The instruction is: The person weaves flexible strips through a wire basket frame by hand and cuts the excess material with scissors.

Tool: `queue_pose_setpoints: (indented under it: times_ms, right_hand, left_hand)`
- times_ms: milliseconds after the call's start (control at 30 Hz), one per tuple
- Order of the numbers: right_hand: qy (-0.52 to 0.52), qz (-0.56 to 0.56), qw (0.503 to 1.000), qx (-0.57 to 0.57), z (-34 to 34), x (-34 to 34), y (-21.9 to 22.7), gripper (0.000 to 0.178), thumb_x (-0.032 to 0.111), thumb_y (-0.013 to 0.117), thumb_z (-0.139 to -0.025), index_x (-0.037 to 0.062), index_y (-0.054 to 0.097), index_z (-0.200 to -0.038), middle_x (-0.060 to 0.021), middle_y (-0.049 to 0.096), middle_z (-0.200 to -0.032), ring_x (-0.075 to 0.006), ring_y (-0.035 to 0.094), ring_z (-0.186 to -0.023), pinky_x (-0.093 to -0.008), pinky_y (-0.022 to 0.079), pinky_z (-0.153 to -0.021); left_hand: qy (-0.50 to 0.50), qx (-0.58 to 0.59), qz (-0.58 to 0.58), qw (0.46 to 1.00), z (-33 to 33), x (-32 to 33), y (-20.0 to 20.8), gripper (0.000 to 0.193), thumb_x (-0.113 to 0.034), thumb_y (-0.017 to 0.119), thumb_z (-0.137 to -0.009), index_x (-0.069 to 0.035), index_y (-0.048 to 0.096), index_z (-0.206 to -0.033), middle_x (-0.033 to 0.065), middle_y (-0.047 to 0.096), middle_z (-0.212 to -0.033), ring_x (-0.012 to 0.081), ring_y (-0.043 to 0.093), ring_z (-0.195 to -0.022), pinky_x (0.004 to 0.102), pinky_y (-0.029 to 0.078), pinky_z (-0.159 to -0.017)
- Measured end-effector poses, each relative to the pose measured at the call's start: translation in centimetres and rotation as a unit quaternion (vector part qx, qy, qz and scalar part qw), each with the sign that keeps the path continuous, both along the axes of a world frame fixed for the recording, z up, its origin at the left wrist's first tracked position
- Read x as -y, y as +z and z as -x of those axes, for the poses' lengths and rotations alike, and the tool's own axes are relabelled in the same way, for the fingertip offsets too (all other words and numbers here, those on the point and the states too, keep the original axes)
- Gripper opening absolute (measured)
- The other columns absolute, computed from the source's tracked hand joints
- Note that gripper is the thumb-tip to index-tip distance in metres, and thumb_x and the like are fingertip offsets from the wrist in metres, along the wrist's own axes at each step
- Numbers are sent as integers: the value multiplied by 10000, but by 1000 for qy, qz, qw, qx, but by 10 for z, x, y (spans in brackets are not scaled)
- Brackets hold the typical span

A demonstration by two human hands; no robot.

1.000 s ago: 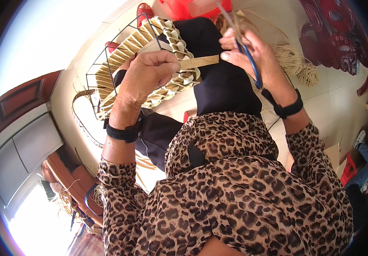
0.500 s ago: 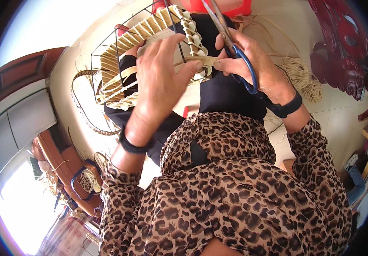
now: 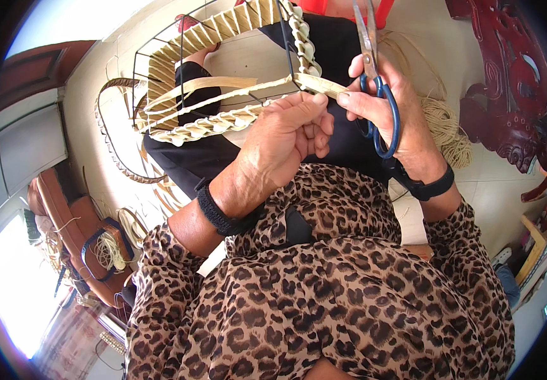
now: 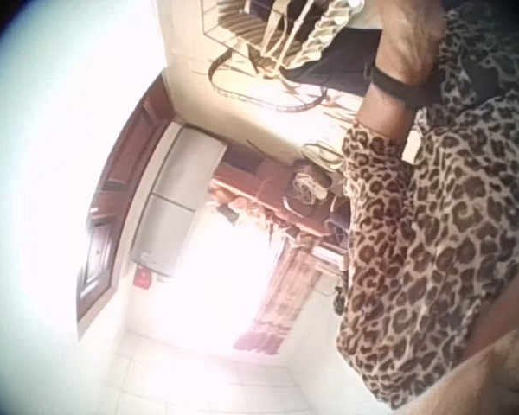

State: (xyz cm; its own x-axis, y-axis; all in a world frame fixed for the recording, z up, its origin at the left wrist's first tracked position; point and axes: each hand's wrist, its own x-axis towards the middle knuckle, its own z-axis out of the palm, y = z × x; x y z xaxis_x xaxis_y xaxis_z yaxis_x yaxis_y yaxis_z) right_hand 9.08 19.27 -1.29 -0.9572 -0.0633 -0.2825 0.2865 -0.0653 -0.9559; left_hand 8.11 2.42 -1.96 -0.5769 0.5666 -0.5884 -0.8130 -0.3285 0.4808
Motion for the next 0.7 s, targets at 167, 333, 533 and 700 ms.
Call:
queue_pose_setpoints:
  times_ms: [167, 333, 533, 700]
  right_hand:
    - [-9, -5, 1000, 1, -6, 6, 2, 245, 92, 612, -702, 50, 461, -891, -29, 537, -656, -66, 513, -557, -182, 415, -532]
    - [-47, 44, 998, 0, -11, 7, 4, 237, 79, 606, -699, 53, 468, -889, -18, 534, -661, -64, 509, -556, -185, 412, -533]
    - [-25, 18, 999, 24, -15, 1, 4, 239, 70, 604, -700, 50, 473, -899, -25, 541, -692, -70, 525, -593, -187, 419, -544]
    - [54, -73, 995, 43, -8, -18, 16, 248, 97, 621, -711, 52, 472, -904, -11, 532, -683, -54, 502, -629, -173, 406, -565]
  left_hand:
    - [36, 21, -46, 998, 0, 3, -7, 162, -196, 479, -857, -38, 514, -873, 53, 551, -675, 119, 483, -530, 266, 416, -510]
    - [38, 22, -76, 996, 5, -5, 3, 213, -216, 465, -865, -34, 512, -966, 41, 534, -663, 119, 457, -534, 264, 399, -520]
    - [42, 29, -73, 996, 2, -10, -2, 208, -217, 476, -860, -39, 521, -957, 32, 533, -659, 113, 465, -541, 253, 401, -517]
    - [47, 25, -70, 996, 0, -15, -3, 204, -234, 506, -848, -52, 533, -935, 29, 534, -661, 110, 464, -565, 257, 367, -523]
